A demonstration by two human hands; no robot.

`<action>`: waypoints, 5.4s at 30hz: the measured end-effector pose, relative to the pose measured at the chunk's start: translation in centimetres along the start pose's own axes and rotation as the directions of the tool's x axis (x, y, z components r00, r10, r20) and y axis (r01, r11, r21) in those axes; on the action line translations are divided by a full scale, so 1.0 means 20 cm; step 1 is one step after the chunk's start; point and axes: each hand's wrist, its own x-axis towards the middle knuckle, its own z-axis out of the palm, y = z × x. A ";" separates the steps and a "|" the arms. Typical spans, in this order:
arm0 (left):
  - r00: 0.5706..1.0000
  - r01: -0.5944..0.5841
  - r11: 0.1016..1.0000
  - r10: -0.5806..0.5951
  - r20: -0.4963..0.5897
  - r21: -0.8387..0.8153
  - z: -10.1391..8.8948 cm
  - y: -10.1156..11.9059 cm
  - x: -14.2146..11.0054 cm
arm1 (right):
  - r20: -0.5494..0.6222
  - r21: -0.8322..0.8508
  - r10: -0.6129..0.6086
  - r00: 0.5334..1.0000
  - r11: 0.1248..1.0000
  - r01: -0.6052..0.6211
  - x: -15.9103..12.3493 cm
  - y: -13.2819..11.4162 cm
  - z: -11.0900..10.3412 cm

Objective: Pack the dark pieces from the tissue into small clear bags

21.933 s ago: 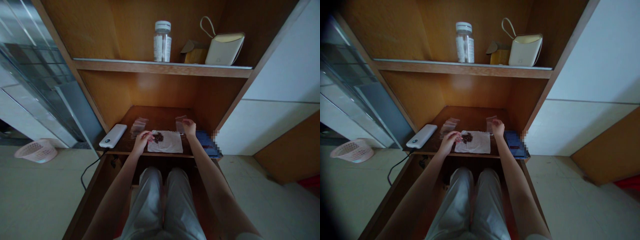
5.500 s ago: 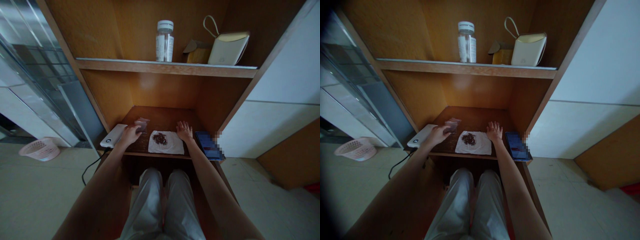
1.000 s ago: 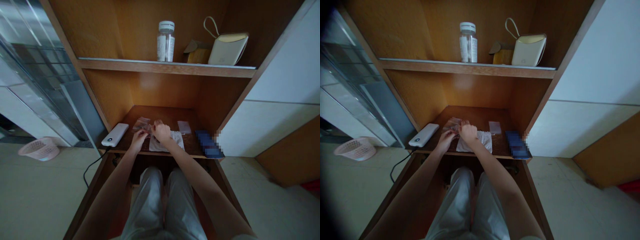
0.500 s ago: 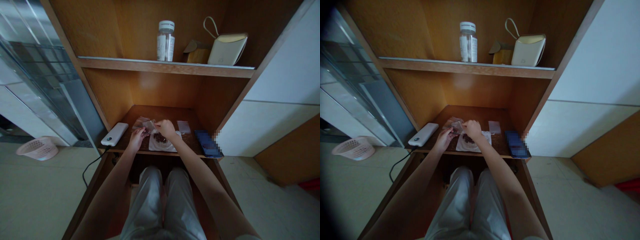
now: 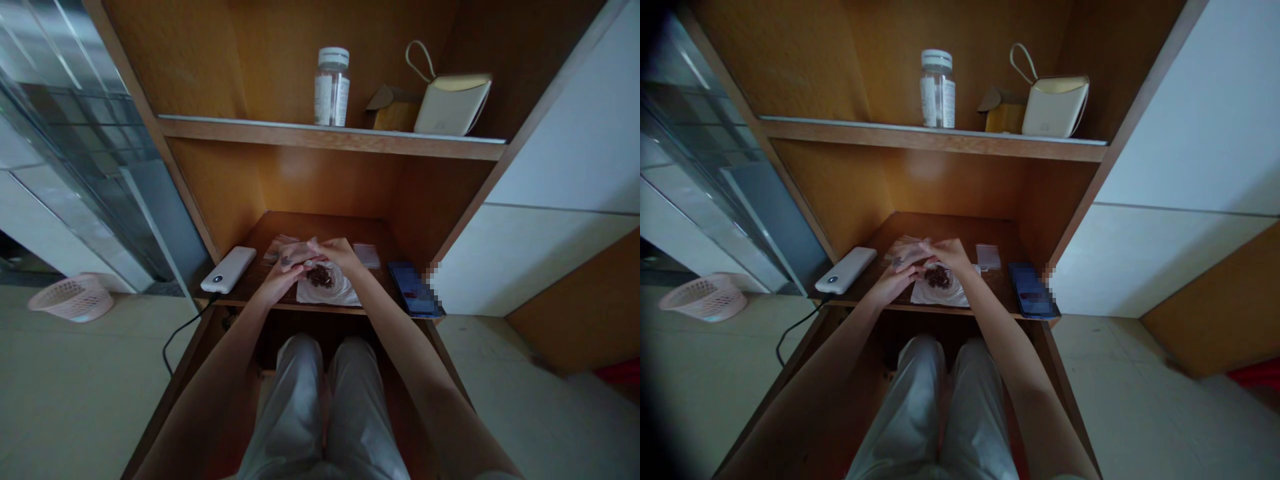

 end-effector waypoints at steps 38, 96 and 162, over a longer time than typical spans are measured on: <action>0.995 0.089 0.950 -0.101 0.025 0.301 -0.03 0.02 0.09 | -0.418 -0.066 -0.080 0.905 0.996 0.058 0.04 0.43 0.07; 0.989 0.105 0.974 -0.081 -0.120 0.202 -0.04 -0.05 0.02 | -0.297 -0.155 -0.471 0.830 0.882 0.445 -0.03 0.42 0.09; 0.993 0.104 0.914 -0.074 -0.089 0.392 -0.02 -0.04 0.01 | -0.065 -0.241 -0.551 0.832 0.817 0.523 -0.08 0.38 0.10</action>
